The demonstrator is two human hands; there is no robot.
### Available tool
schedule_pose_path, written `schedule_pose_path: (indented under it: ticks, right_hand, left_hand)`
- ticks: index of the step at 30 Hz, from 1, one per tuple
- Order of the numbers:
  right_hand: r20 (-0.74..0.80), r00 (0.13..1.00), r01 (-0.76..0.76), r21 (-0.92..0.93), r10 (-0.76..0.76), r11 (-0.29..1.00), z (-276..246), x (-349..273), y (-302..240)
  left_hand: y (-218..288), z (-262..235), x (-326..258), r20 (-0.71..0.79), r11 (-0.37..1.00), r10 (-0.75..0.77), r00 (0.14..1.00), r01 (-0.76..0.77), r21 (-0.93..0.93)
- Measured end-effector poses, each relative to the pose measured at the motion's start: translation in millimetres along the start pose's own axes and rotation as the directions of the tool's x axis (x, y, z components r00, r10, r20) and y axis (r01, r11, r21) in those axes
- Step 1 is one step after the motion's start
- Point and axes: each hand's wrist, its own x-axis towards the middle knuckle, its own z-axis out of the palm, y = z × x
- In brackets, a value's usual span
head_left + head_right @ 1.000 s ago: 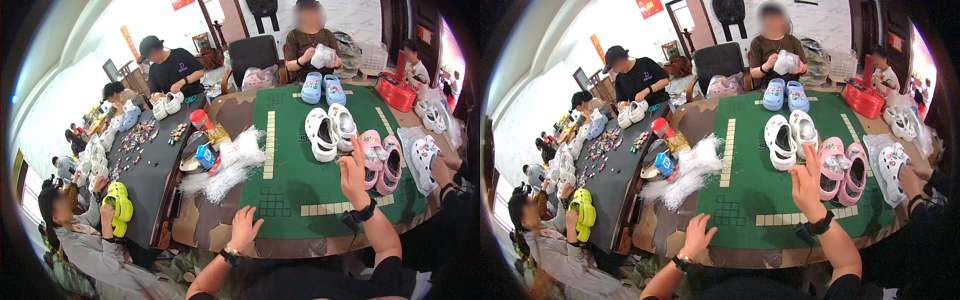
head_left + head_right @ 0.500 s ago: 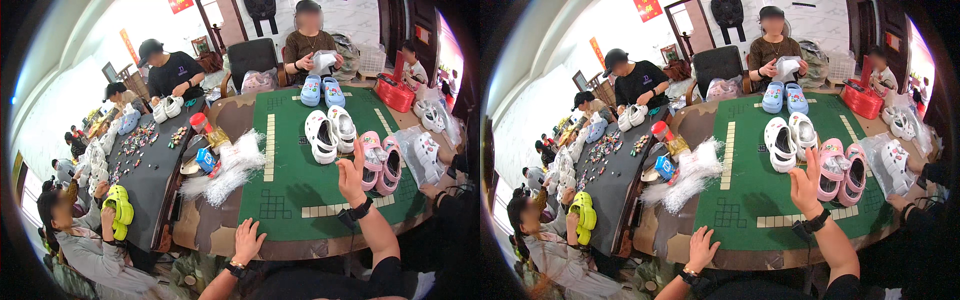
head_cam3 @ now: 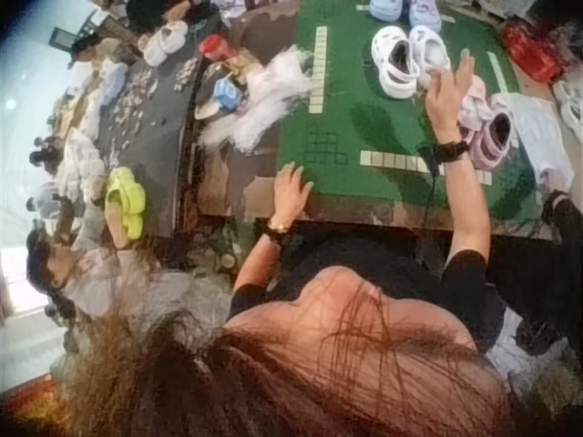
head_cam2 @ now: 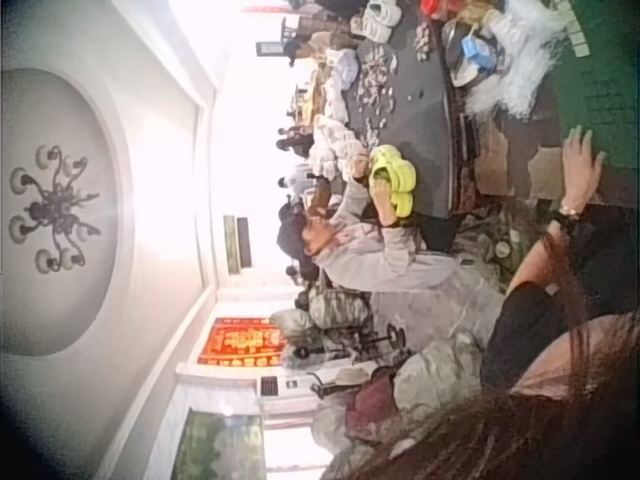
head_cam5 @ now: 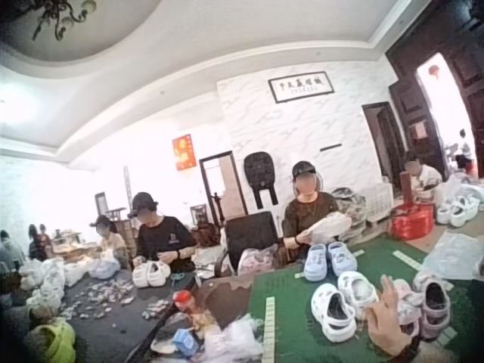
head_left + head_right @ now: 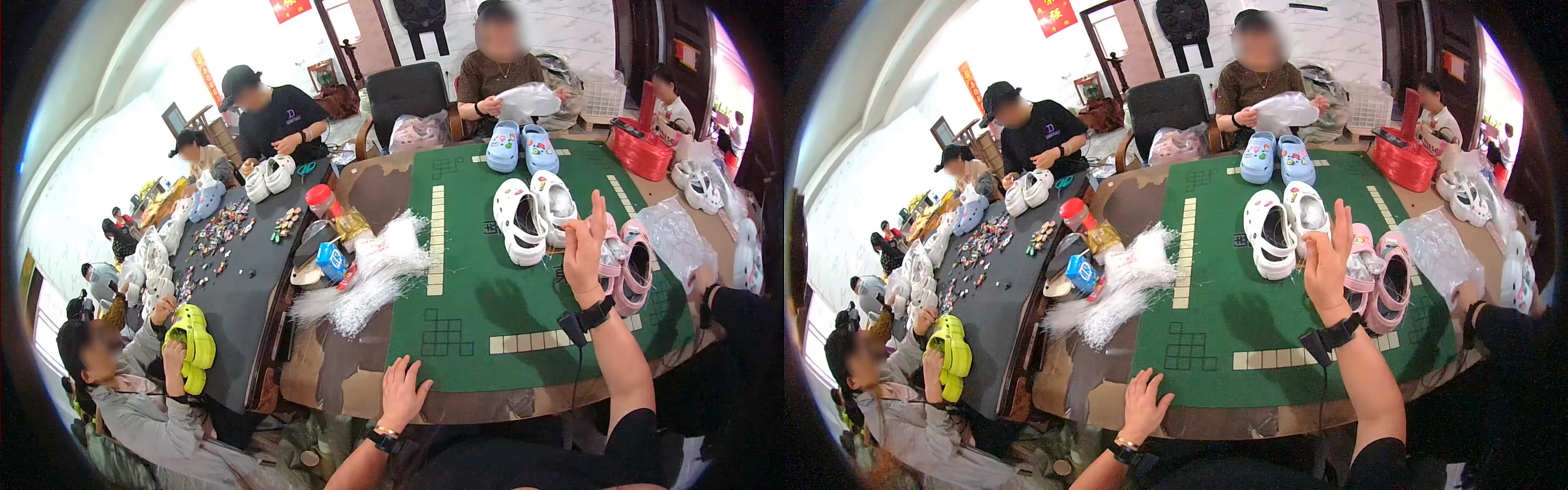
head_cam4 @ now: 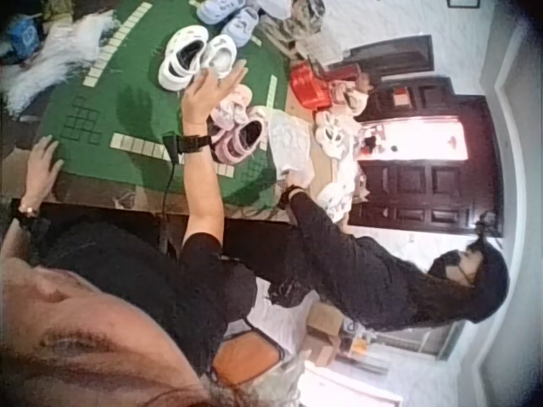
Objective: Attaching decorative charms to foam clogs in a manufacturing setting.
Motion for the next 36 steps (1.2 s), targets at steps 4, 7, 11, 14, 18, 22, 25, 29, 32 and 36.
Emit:
schedule_pose_path:
  ticks: [4,7,11,14,18,22,25,29,32,36]
  right_hand:
    - [0.002,1.0,0.012,-0.014,-0.012,1.0,-1.0,4.1,3.8]
    - [0.019,1.0,0.017,-0.031,-0.016,0.999,-1.7,3.2,6.7]
    - [-0.006,1.0,-0.011,-0.026,0.011,1.0,-0.5,6.4,13.9]
    - [-0.014,1.0,-0.018,-0.03,0.018,0.999,-2.0,10.8,15.9]
    - [-0.026,1.0,-0.001,-0.05,0.0,0.999,-5.8,14.8,9.8]
    - [0.01,0.999,-0.04,0.031,0.04,0.999,0.1,5.8,15.7]
    - [0.041,0.997,-0.072,0.045,0.07,0.996,3.0,3.4,16.5]
    - [0.084,0.992,-0.101,0.072,0.095,0.992,3.8,10.6,10.2]
    - [0.07,0.995,-0.07,0.084,0.065,0.994,1.7,21.0,8.6]
    - [0.031,1.0,-0.004,0.064,0.002,0.998,-10.0,37.8,-14.1]
  left_hand:
    - [0.5,-0.1,1.5,0.003,1.0,-0.006,1.0,0.006,-0.005]
    - [0.3,0.5,0.3,0.009,1.0,-0.004,1.0,0.004,0.001]
    - [0.1,1.8,0.2,0.001,1.0,-0.004,1.0,0.004,0.005]
    - [-0.6,2.2,3.7,-0.001,1.0,0.001,1.0,-0.001,0.001]
    - [0.1,0.4,4.2,0.012,1.0,-0.011,1.0,0.011,0.009]
    - [0.3,-1.2,0.7,-0.008,1.0,-0.004,1.0,0.004,0.004]
    - [0.3,0.2,-2.2,-0.005,1.0,-0.002,1.0,0.002,0.008]
    - [-0.3,0.3,-4.5,-0.003,1.0,-0.01,1.0,0.01,0.023]
    - [0.4,1.7,-2.7,-0.009,0.999,-0.005,1.0,0.005,0.035]
    - [-2.8,4.6,-1.6,-0.029,1.0,0.011,1.0,-0.01,0.029]
